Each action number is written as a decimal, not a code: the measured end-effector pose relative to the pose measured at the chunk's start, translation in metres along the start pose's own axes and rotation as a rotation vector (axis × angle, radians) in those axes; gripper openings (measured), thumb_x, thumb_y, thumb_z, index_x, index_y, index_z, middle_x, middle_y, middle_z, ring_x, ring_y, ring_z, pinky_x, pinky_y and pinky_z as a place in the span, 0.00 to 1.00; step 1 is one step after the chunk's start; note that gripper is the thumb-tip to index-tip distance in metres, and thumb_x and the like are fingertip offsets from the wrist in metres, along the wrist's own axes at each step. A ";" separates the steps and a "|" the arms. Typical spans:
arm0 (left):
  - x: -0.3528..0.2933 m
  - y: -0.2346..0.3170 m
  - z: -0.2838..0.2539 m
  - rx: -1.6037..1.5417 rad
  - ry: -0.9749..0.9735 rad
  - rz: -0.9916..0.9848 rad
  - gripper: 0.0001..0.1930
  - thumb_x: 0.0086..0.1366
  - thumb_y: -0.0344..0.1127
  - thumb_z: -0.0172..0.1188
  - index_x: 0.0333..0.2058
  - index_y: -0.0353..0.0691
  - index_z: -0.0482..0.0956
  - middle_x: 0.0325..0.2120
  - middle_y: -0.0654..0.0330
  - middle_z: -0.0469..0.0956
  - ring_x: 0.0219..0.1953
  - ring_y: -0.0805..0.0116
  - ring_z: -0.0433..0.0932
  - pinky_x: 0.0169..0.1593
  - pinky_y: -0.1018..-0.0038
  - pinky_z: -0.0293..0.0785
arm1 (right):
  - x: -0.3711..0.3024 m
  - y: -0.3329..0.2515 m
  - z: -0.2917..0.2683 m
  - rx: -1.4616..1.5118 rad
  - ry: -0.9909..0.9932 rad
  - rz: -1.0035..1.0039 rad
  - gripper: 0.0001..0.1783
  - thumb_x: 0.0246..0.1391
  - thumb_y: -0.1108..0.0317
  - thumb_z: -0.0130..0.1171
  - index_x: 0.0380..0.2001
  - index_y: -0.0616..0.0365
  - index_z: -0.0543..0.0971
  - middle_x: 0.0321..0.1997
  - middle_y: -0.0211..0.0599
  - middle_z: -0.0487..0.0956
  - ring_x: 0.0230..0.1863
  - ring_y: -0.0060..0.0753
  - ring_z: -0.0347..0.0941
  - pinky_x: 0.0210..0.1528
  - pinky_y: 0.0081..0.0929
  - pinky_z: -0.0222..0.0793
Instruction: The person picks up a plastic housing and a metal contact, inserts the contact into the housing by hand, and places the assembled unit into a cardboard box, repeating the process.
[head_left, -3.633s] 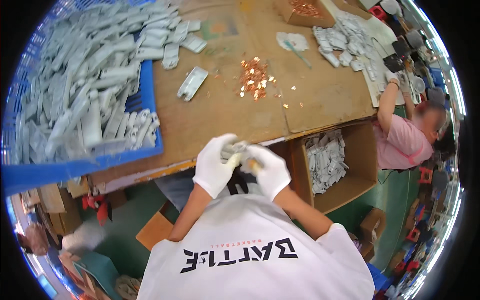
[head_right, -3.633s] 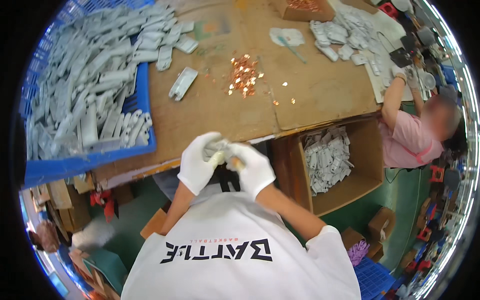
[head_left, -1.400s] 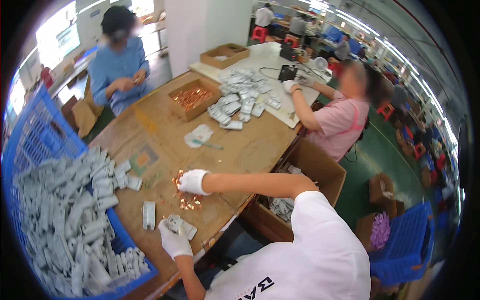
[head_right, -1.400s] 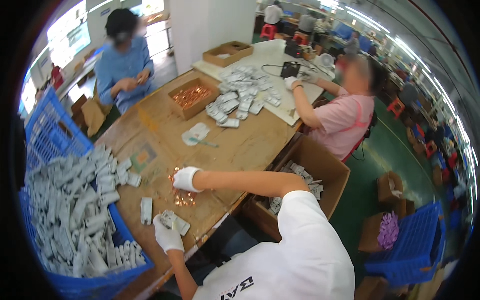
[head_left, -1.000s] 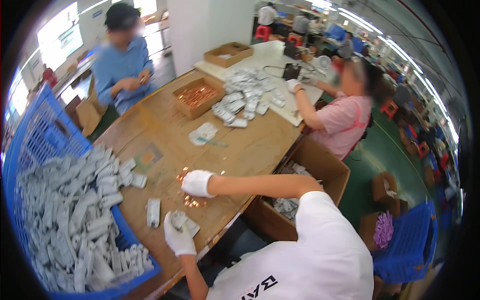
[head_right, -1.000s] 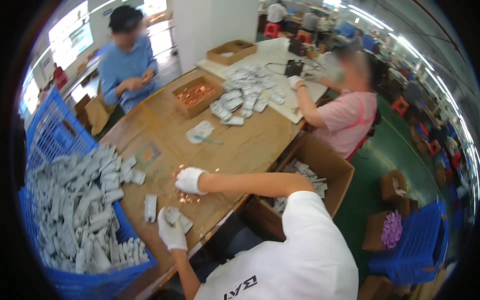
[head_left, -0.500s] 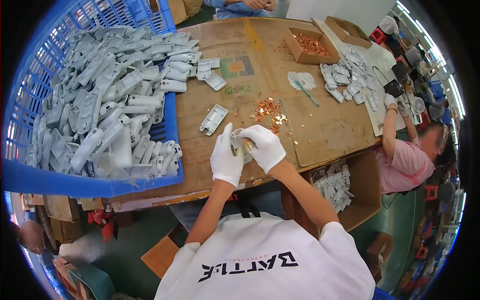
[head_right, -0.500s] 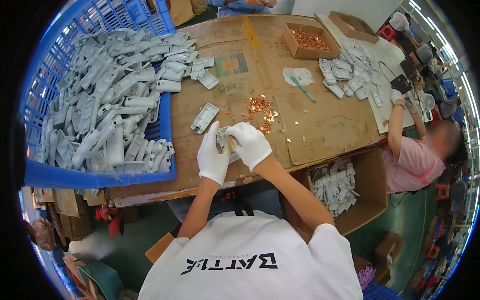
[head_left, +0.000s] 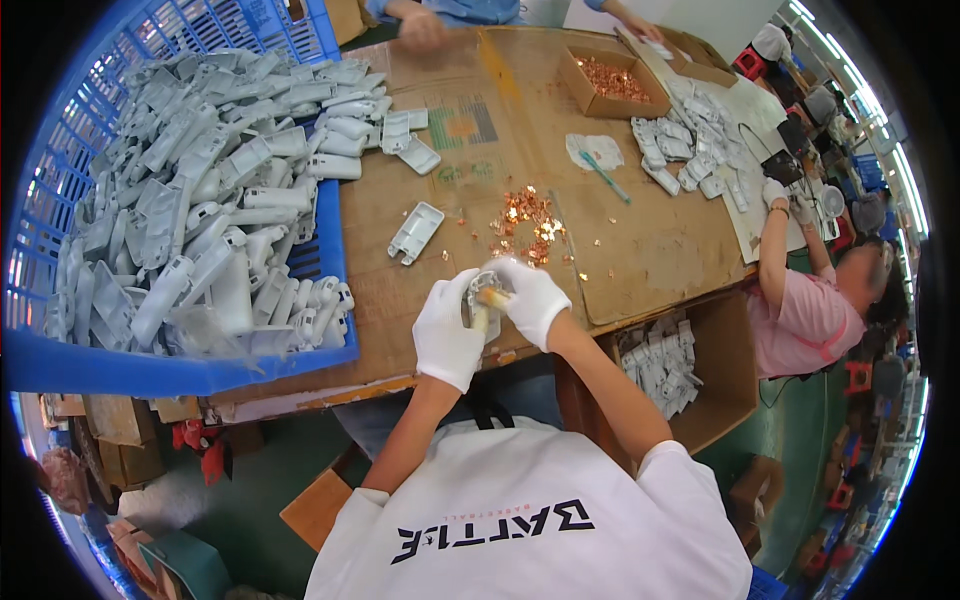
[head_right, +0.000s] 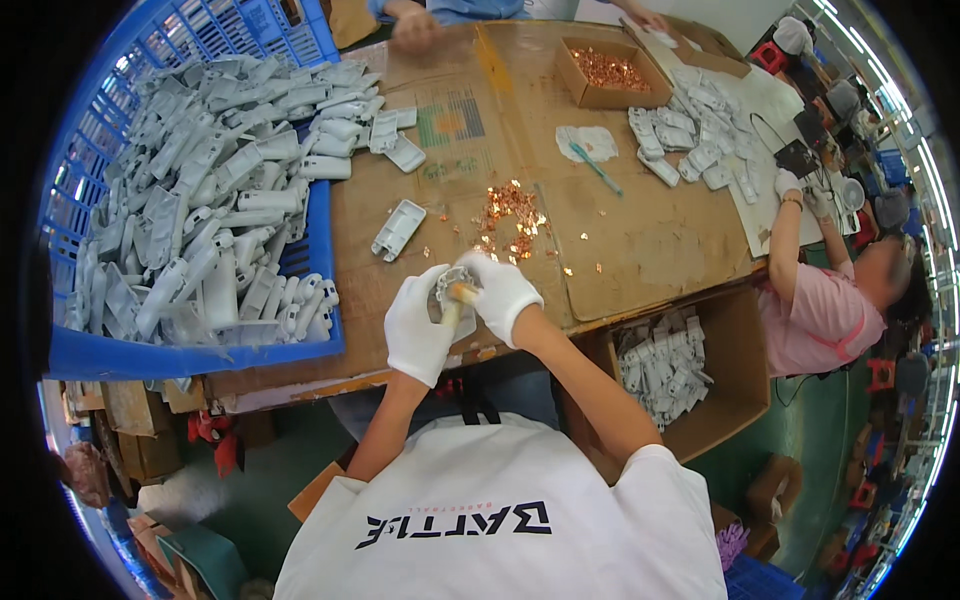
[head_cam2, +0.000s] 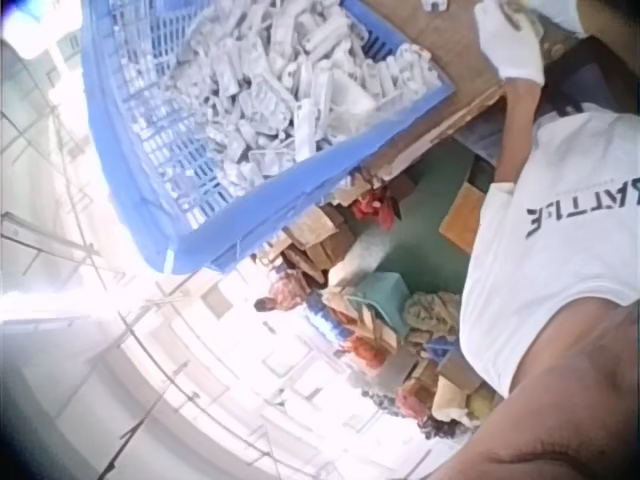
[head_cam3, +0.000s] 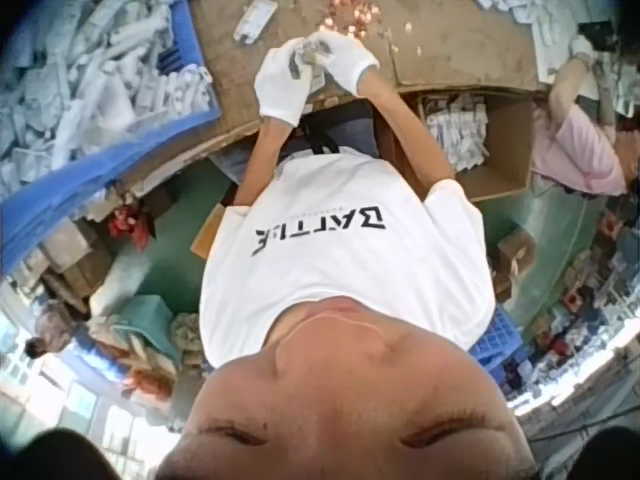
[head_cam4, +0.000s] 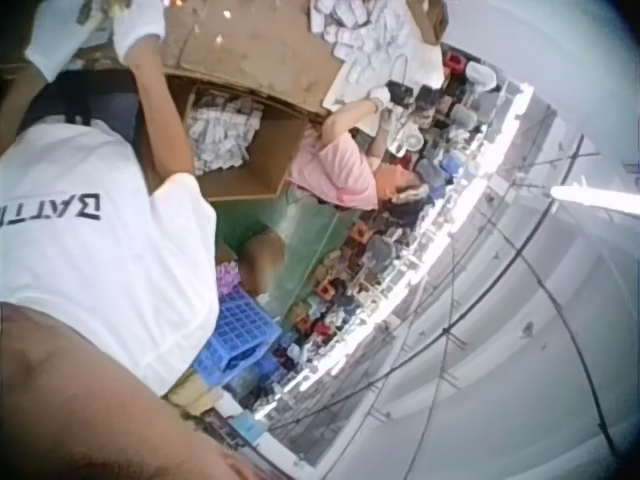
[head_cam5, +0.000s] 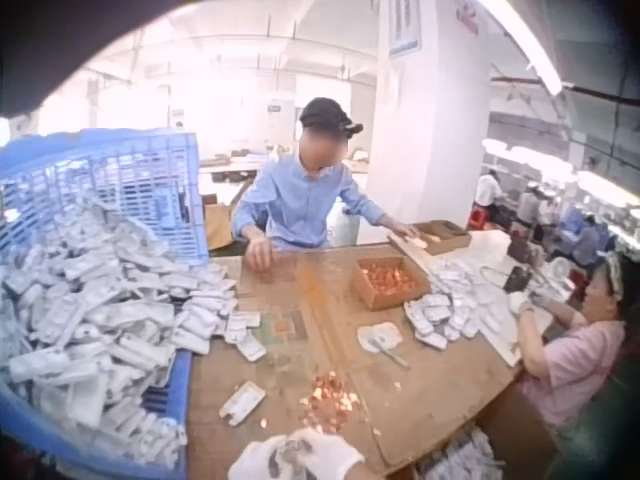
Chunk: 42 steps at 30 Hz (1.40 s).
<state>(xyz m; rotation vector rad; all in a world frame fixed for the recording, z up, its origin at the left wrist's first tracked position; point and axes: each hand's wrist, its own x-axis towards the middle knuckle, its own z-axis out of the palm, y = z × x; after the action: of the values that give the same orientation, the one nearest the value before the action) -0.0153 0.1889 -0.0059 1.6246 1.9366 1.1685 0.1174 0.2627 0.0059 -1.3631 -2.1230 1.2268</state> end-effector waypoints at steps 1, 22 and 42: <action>-0.007 0.003 -0.002 -0.002 -0.017 -0.013 0.22 0.49 0.25 0.64 0.46 0.42 0.77 0.35 0.56 0.77 0.38 0.57 0.78 0.42 0.69 0.74 | -0.009 0.007 0.003 0.059 -0.048 0.033 0.15 0.56 0.65 0.59 0.44 0.61 0.76 0.35 0.43 0.80 0.37 0.37 0.77 0.41 0.31 0.71; -0.104 0.012 -0.006 -0.105 -0.511 -0.089 0.10 0.55 0.23 0.57 0.36 0.41 0.78 0.32 0.53 0.77 0.36 0.50 0.78 0.39 0.66 0.75 | -0.154 0.013 0.037 -0.152 -0.250 0.313 0.11 0.59 0.63 0.49 0.40 0.57 0.71 0.35 0.56 0.78 0.39 0.61 0.74 0.39 0.50 0.69; 0.200 -0.033 0.027 0.718 -0.013 -0.374 0.13 0.63 0.47 0.57 0.41 0.47 0.80 0.45 0.49 0.73 0.47 0.49 0.77 0.47 0.59 0.77 | 0.103 0.179 -0.306 -0.854 0.889 0.221 0.16 0.55 0.59 0.56 0.41 0.59 0.78 0.43 0.54 0.78 0.48 0.55 0.74 0.49 0.45 0.70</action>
<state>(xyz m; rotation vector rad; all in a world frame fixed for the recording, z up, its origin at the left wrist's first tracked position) -0.0726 0.3856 -0.0016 1.4318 2.6825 0.3210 0.3723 0.5290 0.0203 -1.9788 -1.8283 -0.3633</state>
